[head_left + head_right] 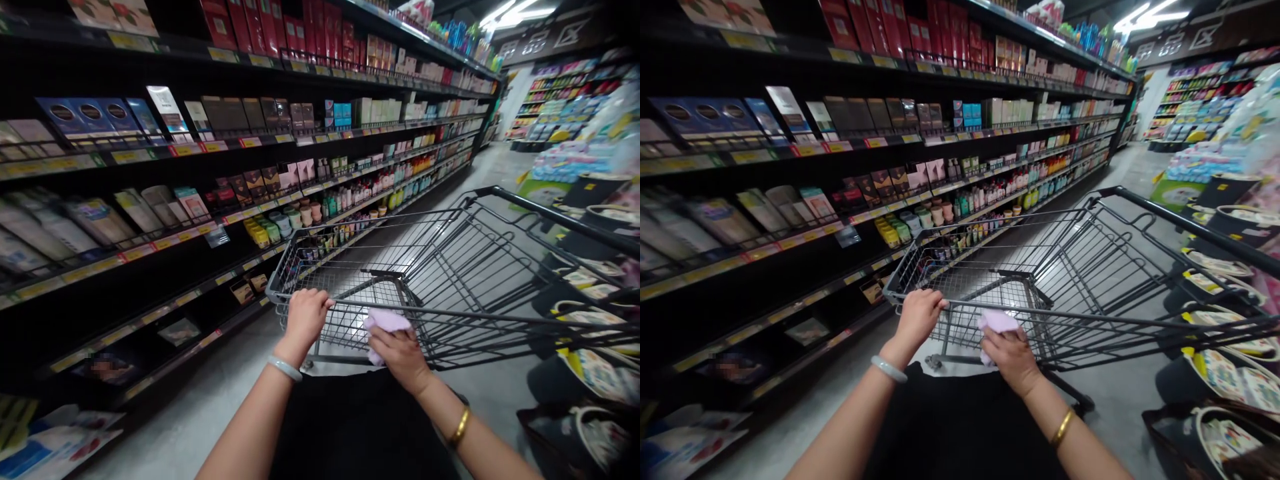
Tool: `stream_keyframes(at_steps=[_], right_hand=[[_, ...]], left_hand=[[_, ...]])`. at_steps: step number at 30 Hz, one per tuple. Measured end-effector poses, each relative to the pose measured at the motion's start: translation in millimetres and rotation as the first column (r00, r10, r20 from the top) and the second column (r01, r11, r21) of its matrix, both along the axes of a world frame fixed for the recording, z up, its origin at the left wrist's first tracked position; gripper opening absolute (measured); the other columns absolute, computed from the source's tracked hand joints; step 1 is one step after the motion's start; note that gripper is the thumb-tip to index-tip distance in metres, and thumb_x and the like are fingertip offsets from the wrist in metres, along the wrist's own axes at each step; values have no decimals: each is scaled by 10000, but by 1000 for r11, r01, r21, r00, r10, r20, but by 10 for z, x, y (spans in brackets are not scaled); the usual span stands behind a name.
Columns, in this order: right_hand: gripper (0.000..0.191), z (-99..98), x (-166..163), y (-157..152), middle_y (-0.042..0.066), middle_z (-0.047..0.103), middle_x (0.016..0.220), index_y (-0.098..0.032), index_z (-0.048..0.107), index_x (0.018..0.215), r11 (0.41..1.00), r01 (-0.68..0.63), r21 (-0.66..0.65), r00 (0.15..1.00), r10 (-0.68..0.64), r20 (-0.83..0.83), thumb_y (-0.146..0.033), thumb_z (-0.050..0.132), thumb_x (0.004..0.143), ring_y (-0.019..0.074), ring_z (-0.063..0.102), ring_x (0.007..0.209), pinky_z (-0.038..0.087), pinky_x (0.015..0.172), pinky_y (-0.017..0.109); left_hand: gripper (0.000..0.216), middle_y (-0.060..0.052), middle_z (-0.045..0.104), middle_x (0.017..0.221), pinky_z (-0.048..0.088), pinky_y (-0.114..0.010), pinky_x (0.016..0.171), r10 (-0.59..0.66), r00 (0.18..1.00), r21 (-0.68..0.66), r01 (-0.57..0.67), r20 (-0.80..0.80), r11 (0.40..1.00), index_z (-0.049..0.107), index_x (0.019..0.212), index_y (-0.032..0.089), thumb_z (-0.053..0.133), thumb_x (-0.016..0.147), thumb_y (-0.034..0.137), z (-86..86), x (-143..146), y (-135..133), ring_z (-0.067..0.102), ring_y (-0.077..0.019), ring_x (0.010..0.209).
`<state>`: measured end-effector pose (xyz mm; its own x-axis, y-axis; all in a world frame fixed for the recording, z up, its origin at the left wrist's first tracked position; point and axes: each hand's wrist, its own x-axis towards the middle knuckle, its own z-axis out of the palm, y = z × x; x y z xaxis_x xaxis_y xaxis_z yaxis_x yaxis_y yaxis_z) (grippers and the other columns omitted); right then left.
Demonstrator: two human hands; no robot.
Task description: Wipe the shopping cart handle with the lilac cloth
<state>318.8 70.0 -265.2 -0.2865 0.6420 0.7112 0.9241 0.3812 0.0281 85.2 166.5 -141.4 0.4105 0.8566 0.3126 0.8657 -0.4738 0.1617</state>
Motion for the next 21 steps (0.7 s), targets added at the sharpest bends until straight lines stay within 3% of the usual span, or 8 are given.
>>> stream_keyframes(at_steps=[4, 6, 8, 10, 15, 17, 19, 21], right_hand=[[149, -457, -22, 45, 16, 729, 1074, -282, 746, 929, 1000, 12, 1, 999, -12, -31, -247, 615, 868, 201, 568, 1124, 387, 1036, 349], [141, -681, -39, 65, 20, 734, 926, -242, 743, 870, 998, -24, -65, 1000, 24, 9, -177, 621, 841, 188, 596, 1045, 386, 1033, 334], [162, -765, -23, 54, -3, 709, 790, -232, 723, 775, 992, -64, -113, 997, 69, 41, -101, 632, 802, 165, 614, 946, 360, 1053, 317], [177, -680, 44, 3, -16, 706, 798, -242, 716, 771, 988, -93, -120, 994, 99, 42, -85, 640, 796, 162, 608, 974, 326, 1080, 326], [196, -74, 342, -211, 8, 725, 1017, -307, 735, 958, 1000, 17, -11, 996, -18, -90, -194, 591, 888, 214, 537, 1132, 285, 1097, 423], [212, 63, 426, -263, 1, 724, 1067, -324, 731, 983, 998, 56, -20, 992, -58, -116, -208, 573, 902, 221, 532, 1126, 280, 1096, 441], [254, 36, 453, -277, -2, 729, 1052, -327, 730, 989, 999, 42, -28, 993, -44, -105, -181, 537, 912, 214, 543, 1100, 294, 1079, 429], [319, -124, 437, -264, 6, 736, 976, -318, 730, 1016, 1000, 19, -13, 994, -20, -111, -143, 483, 916, 206, 559, 1061, 317, 1050, 407]], left_hand=[[290, -42, 645, 810, 311, -344, 746, 0, 1000, 13, 0, -11, 1000, 640, 789, 230, 484, 966, 397, -4, 11, -6, 543, -213, 818], [295, -42, 647, 814, 311, -342, 745, -7, 1000, 12, 7, -17, 1000, 639, 792, 230, 488, 963, 417, -3, 15, -11, 544, -213, 820], [294, -38, 648, 813, 311, -340, 748, -9, 1000, 14, 10, -24, 1000, 633, 792, 229, 489, 963, 419, -1, 18, -15, 545, -213, 823], [289, -33, 645, 805, 310, -339, 747, -4, 1000, 19, 5, -30, 1000, 626, 788, 227, 482, 968, 402, 1, 19, -15, 544, -212, 820], [283, -31, 645, 808, 309, -344, 743, -1, 999, 17, 2, -37, 1000, 625, 790, 229, 475, 970, 388, -6, 27, -12, 543, -213, 818], [283, -33, 646, 809, 310, -348, 749, 3, 999, 7, -3, -38, 1000, 629, 795, 230, 472, 970, 388, -13, 35, -10, 547, -215, 823], [285, -37, 650, 811, 312, -350, 755, 14, 999, -7, -15, -36, 1000, 635, 795, 230, 473, 967, 390, -16, 39, -11, 553, -217, 834], [286, -38, 660, 822, 320, -349, 764, 21, 999, -24, -22, -34, 999, 646, 800, 233, 479, 963, 399, -5, 37, -15, 561, -217, 848]])
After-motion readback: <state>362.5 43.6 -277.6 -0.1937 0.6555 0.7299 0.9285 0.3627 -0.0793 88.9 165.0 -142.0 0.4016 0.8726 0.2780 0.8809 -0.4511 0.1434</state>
